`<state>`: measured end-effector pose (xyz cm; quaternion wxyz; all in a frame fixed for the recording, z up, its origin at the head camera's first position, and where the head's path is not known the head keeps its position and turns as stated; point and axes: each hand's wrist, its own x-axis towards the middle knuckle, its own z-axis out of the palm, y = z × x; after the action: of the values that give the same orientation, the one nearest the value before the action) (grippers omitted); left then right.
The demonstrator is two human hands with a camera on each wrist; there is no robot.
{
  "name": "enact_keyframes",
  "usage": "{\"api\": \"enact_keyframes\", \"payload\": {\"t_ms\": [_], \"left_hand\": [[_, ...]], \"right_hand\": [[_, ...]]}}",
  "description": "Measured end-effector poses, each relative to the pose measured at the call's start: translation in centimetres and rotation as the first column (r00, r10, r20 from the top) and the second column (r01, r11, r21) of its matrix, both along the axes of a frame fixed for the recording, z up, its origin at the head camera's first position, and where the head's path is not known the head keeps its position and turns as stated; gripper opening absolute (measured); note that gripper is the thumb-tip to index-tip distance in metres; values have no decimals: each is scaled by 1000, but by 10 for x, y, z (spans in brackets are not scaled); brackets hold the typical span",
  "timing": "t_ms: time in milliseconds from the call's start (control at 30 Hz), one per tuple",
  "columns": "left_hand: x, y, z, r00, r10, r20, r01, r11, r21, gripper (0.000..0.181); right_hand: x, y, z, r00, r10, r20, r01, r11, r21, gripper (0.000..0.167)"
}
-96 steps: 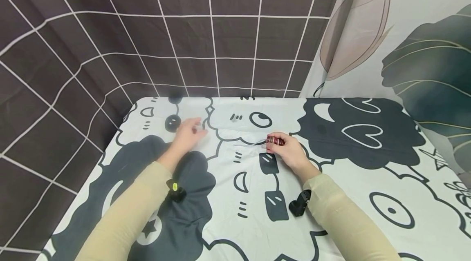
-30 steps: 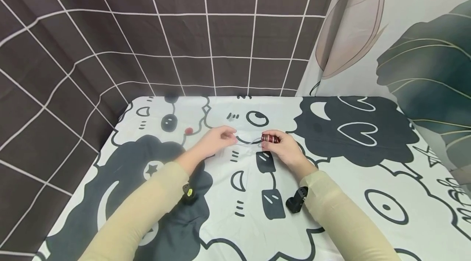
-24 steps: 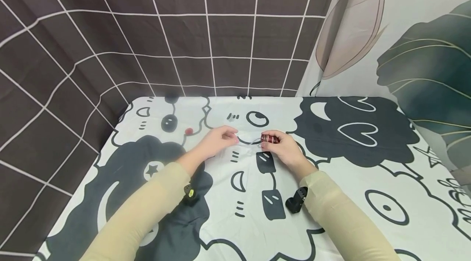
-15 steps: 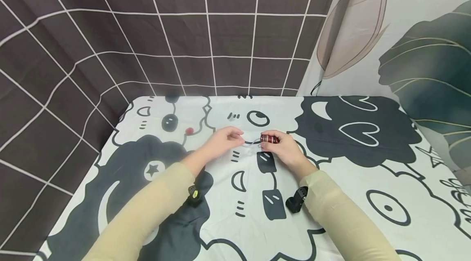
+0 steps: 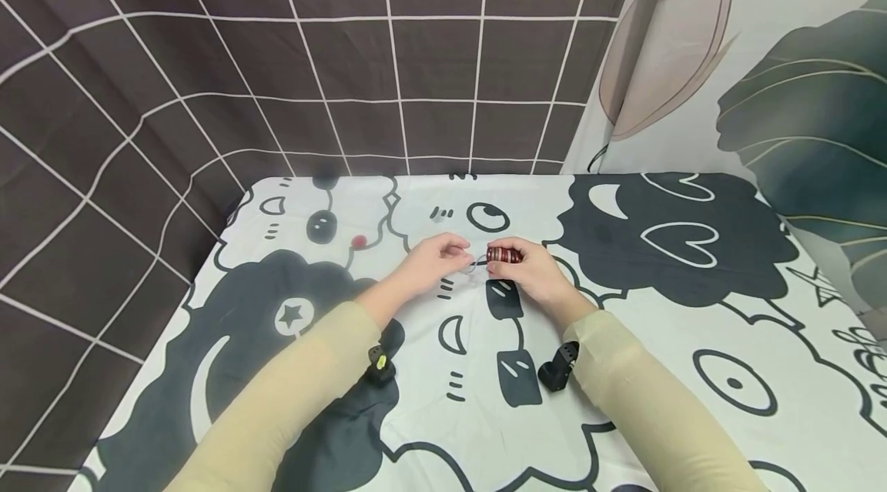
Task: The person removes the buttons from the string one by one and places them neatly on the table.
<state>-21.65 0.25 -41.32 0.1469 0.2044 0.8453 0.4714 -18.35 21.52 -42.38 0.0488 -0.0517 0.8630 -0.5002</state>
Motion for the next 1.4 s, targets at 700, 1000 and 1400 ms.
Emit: {"api": "enact_keyframes", "payload": {"t_ms": [700, 1000, 1400], "left_hand": [[4, 10, 2, 1000, 5, -15, -5, 1000, -8, 36], [5, 14, -1, 1000, -31, 4, 31, 999, 41, 30], [7, 13, -2, 999, -44, 15, 43, 998, 40, 31]], "right_hand": [[0, -5, -1, 998, 48, -41, -52, 995, -86, 39], [-1, -9, -3, 997, 51, -51, -55, 995, -78, 39], [1, -10, -2, 998, 51, -43, -55, 995, -86, 40]]}}
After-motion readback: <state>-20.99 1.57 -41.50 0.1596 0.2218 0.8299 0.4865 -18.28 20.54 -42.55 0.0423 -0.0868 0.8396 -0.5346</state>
